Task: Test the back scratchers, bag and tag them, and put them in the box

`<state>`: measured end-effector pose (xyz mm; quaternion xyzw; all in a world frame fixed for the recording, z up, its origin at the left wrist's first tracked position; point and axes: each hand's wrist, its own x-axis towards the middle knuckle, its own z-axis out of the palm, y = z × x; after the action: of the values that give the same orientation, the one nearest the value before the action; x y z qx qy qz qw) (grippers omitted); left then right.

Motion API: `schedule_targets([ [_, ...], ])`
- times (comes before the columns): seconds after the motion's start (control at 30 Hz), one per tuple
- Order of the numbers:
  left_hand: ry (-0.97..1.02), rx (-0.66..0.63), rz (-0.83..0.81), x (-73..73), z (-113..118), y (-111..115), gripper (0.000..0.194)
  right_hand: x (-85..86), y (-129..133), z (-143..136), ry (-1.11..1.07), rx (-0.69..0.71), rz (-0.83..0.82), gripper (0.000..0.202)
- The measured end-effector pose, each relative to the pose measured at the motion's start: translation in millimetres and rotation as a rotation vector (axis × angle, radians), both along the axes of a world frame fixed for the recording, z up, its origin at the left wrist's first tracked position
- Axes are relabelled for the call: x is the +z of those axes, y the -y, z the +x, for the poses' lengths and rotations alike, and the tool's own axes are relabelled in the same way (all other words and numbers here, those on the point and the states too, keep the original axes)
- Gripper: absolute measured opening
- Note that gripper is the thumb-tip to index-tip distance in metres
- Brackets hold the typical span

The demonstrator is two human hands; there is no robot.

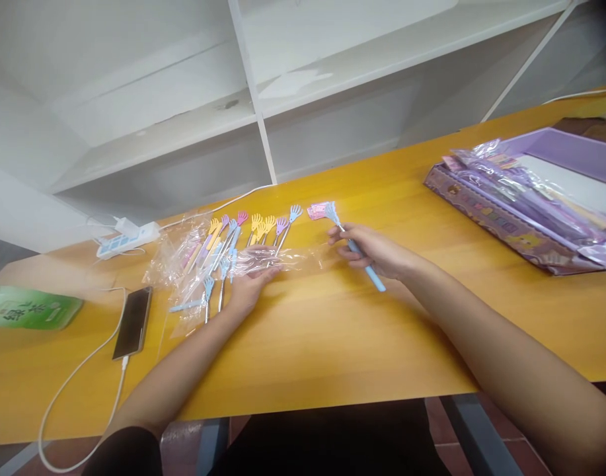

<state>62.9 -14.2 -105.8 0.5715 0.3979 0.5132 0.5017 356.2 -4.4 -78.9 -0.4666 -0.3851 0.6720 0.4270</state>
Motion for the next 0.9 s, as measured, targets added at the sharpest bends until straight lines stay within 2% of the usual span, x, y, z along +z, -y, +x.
schedule_targets([
  [0.07,-0.020,0.046,0.019,-1.1,1.1,-0.9,0.046,2.0,1.3,5.2,0.042,0.067,0.082,0.021],
  [0.23,-0.142,0.069,0.010,1.2,2.5,1.7,0.047,6.1,9.1,6.3,0.252,0.283,0.288,0.037],
  [0.37,-0.128,0.045,-0.011,1.2,3.0,2.0,0.053,-3.0,7.7,1.1,0.519,0.347,0.451,0.033],
  [0.53,-0.013,-0.026,-0.173,-5.0,2.3,0.4,0.058,-20.2,0.5,2.8,0.919,0.255,0.518,0.022],
  [0.63,0.047,-0.032,-0.198,-8.3,1.6,-0.1,0.059,-21.4,-0.9,6.0,1.124,0.202,0.630,0.018],
  [0.73,0.124,-0.057,-0.217,-9.2,1.3,-0.9,0.055,-17.2,-0.1,8.9,1.200,0.191,0.687,0.015],
  [0.9,0.156,-0.034,-0.242,-6.7,2.9,-3.3,0.054,-16.2,0.1,13.1,1.328,0.138,0.641,0.007],
])
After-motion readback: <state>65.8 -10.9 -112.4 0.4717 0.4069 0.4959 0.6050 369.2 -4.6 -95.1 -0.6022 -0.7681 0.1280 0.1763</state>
